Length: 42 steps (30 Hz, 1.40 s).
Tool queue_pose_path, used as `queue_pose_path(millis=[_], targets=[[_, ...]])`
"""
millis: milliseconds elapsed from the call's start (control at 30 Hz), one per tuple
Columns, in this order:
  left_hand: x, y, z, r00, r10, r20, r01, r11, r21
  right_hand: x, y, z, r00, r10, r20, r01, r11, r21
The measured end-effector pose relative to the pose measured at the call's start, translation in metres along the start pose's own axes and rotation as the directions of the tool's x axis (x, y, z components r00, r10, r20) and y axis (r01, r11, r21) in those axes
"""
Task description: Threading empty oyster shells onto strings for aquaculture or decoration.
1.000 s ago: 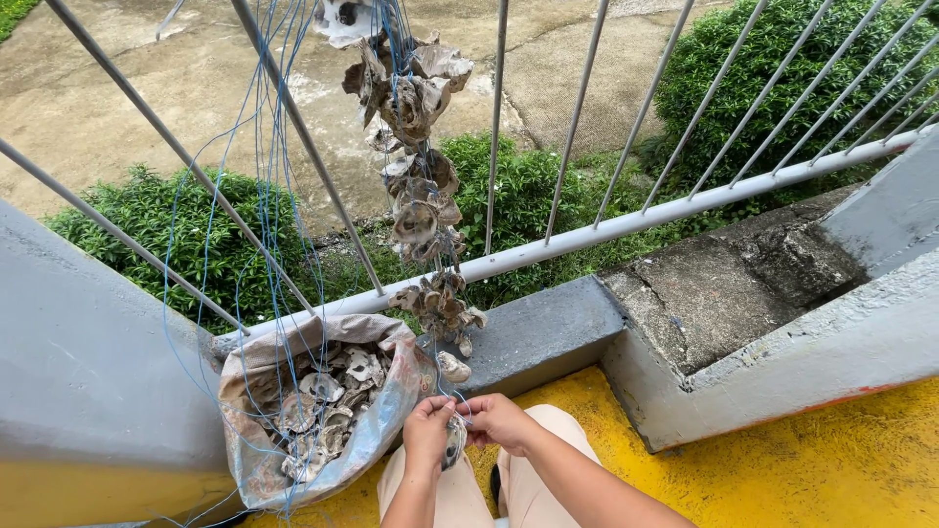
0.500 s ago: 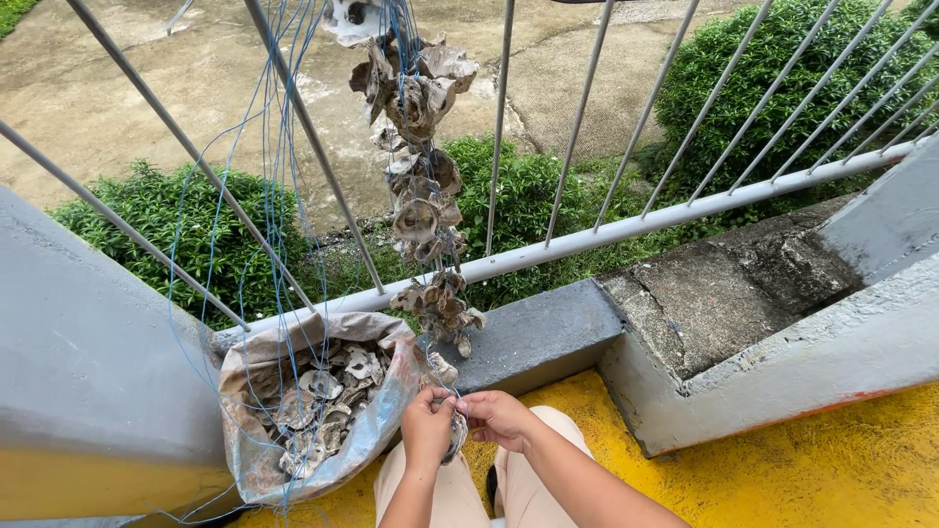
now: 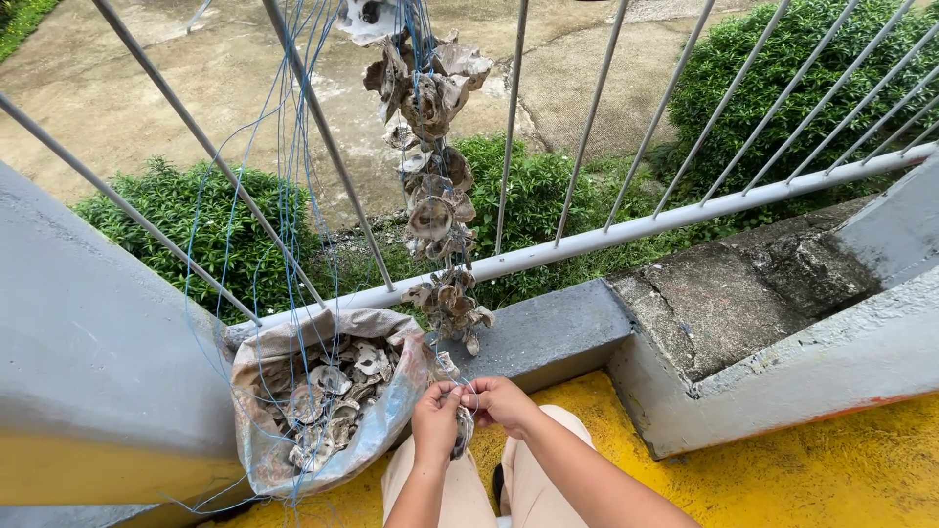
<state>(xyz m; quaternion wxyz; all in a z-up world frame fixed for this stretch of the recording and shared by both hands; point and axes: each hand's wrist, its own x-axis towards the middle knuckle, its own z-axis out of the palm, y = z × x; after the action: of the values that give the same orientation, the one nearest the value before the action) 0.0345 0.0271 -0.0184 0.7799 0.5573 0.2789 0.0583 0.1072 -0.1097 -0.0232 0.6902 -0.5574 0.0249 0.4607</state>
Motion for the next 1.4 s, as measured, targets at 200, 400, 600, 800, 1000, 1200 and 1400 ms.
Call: queue_pose_path(millis=[200,400,600,800,1000,1200,1400], targets=[[0.011,-0.023,-0.007,0.996,0.048,-0.071,-0.042,0.995,0.087,-0.034,-0.030,0.035,0.964,-0.260,-0.061,0.164,0.758,-0.632],[0.037,-0.012,-0.006,0.979,-0.143,-0.144,0.129,0.986,-0.105,-0.048,-0.026,0.048,0.901,-0.433,0.024,0.257,0.489,-0.834],[0.082,-0.021,-0.021,0.969,-0.021,-0.247,0.068,0.980,0.185,-0.089,-0.042,0.064,0.846,-0.513,0.147,0.365,0.355,-0.861],[0.144,-0.058,-0.024,0.961,-0.277,-0.025,0.264,0.938,-0.226,-0.090,-0.061,0.061,0.666,-0.701,0.256,0.698,0.464,-0.545],[0.149,-0.038,-0.005,0.901,-0.434,0.021,0.398,0.804,-0.442,-0.060,-0.043,0.056,0.887,-0.459,-0.044,0.439,0.812,0.385],[0.152,-0.013,-0.010,0.901,-0.424,0.090,0.407,0.755,-0.515,-0.071,-0.038,0.060,0.966,-0.212,-0.148,0.258,0.800,0.542],[0.137,-0.025,-0.002,0.902,-0.410,0.134,0.418,0.754,-0.507,-0.100,-0.029,0.058,0.980,-0.117,-0.161,0.190,0.785,0.590]])
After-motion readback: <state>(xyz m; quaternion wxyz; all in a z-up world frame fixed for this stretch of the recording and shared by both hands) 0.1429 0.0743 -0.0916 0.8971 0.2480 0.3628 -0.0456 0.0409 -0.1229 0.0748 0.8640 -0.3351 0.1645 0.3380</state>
